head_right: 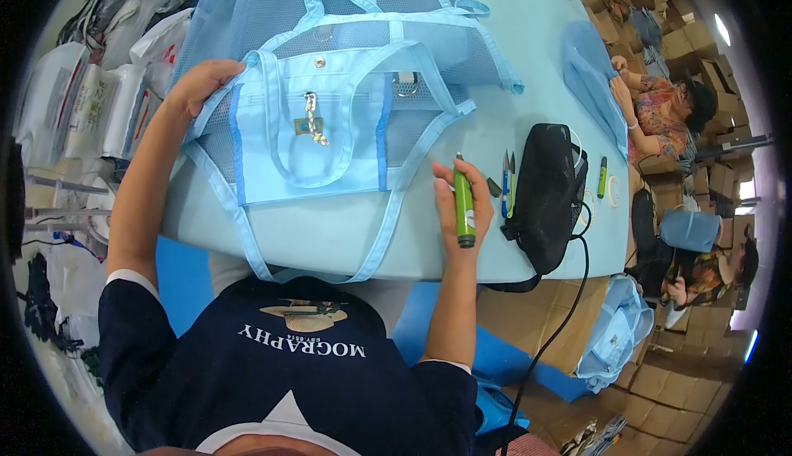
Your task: Assembling and finishing blue mesh bags using a hand-held heat sealing tool.
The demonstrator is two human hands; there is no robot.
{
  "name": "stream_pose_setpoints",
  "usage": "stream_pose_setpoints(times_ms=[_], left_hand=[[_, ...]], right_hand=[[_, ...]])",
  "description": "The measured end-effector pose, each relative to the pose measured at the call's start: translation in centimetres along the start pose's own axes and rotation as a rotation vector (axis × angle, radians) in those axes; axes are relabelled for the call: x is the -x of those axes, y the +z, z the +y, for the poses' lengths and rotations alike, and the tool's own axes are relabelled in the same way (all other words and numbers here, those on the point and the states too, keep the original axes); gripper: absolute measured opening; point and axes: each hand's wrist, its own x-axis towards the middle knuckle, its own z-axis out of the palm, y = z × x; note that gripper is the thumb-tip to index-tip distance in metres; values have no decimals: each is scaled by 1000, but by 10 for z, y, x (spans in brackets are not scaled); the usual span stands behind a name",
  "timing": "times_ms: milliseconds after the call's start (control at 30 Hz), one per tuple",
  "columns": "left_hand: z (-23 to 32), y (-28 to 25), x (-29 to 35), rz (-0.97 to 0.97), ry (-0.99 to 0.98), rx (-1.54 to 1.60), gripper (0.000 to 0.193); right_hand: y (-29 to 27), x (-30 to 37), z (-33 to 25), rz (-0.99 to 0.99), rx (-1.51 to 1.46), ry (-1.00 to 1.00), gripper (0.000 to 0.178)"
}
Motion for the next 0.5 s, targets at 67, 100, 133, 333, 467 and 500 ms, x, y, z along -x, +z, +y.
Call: stream_pose_setpoints(times_ms=[67,100,133,333,467,500], left_hand=[[2,8,7,82,72,-118,24],[4,12,11,166,144,-234,24],[4,15,14,163,157,-234,24],[4,20,18,182,185,-293,24],[6,19,16,185,159,-349,23],[5,17,16,152,142,-353,23]], right_hand=[[-6,0,-2,62,-93,81,34],[-7,-1,-5,92,-109,119,33],[-8,-2,-5,98,-110,107,33],[4,-12,-9,83,-165,37,34],[14,-21,-14,58,-155,33,35],[15,-24,-14,55,-157,33,35]])
